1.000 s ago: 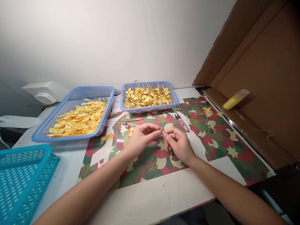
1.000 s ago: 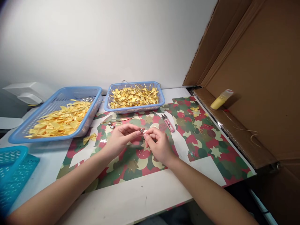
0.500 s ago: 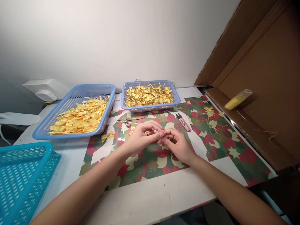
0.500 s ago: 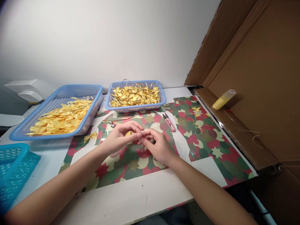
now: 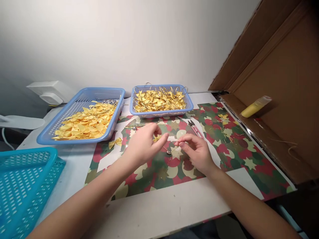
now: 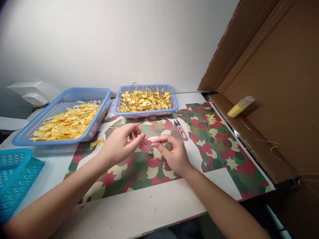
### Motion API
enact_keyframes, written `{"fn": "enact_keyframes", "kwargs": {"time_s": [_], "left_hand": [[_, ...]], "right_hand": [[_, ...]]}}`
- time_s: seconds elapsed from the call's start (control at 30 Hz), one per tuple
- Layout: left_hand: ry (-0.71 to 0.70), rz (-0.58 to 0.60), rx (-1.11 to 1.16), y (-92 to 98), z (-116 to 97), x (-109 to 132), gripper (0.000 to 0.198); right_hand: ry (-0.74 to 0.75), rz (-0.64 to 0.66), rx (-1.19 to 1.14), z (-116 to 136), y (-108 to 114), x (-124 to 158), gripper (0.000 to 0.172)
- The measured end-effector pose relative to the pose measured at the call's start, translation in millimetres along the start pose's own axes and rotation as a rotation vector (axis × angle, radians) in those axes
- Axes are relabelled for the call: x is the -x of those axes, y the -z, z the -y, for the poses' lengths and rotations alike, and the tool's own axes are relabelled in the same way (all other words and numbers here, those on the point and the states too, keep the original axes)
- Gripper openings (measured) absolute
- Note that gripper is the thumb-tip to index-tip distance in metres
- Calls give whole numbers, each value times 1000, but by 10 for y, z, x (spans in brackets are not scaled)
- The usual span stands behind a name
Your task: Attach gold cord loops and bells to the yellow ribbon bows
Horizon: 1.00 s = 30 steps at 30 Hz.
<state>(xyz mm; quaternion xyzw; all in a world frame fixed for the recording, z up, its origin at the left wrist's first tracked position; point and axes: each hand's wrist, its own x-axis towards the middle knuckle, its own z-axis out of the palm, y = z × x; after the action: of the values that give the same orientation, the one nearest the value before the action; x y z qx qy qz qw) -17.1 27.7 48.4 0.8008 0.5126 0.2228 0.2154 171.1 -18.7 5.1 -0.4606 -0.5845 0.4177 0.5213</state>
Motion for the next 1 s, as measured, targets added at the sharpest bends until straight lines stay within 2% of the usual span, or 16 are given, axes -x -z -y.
{"fn": "enact_keyframes", "kwargs": {"time_s": [0.1,0.2,0.37,0.5,0.67,0.77,0.9,1.0], "left_hand": [[181,85,-383,-43,67,46,30],[190,164,-464,-131,133,82,23],[146,132,-312,-204,208,65,13],[78,167,-105,-239,242,49,6],[-81,147,-24,-349,225,77,5],[-162,128,29,-411,217,96,9],[-239,53,108,-446,218,119,13],[-242,5,175,-431,197,137,12]], "right_hand": [[-36,-26,-85,36,37,1,19],[-42,-37,-139,66,65,7,18],[-66,-12,-138,85,85,14,21],[-71,-2,9,8,60,-25,17],[-253,37,157,-142,-4,-62,13],[-261,66,218,-154,-20,-55,11],[-282,57,149,-116,-14,-49,11],[-312,65,59,-93,-4,-53,15]]}}
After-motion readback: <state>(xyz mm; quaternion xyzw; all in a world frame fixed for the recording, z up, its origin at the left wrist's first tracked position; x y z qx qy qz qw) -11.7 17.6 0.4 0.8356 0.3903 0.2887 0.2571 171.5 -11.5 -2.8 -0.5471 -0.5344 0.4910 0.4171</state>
